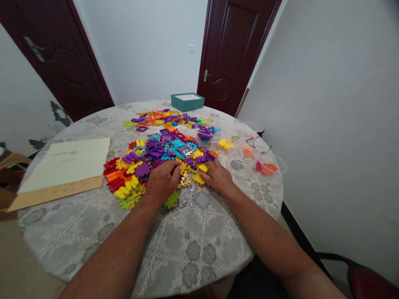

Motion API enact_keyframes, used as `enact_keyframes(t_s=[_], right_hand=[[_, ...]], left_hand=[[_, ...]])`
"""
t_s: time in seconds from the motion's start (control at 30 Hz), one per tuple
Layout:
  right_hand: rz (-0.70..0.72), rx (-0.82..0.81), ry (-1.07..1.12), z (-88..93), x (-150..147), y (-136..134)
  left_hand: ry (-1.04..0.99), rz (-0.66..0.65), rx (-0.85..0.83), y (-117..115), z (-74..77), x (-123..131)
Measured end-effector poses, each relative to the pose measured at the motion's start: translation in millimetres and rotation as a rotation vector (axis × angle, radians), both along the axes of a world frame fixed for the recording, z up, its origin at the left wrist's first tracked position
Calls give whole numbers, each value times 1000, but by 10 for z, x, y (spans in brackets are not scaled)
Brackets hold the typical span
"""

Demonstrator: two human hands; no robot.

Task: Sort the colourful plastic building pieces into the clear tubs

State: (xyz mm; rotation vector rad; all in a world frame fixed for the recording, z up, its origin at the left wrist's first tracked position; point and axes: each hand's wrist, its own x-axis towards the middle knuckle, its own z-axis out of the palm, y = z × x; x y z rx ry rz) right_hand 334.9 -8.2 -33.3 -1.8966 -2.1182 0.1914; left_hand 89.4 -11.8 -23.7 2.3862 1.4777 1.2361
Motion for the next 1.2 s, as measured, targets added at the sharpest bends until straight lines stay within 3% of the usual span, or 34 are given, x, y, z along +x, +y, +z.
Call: enact_keyframes(t_s=[0.3,0.43,0.57,0.77,0.87,1.03,1.2], right_hand=[[2,-29,80,-33,47,77],[24,23,215,-106,97,89],[82,55,483,-168,121,124],[37,-241,1219,-111,119,157],[80,-300,1439,-23,81,105],[169,-329,1491,43,-98,-29],[231,-257,1319,82,-205,-98]], left_hand=[[38,-38,6,-15,24,39],[35,-40,-13,-18,17,37],[41,-41,-47,-27,14,37],[-2,-80,-91,-53,7,52],[-62,-145,-130,-91,35,81],[-184,-222,-273,-142,94,136],[-381,-281,-440,-109,35,162]])
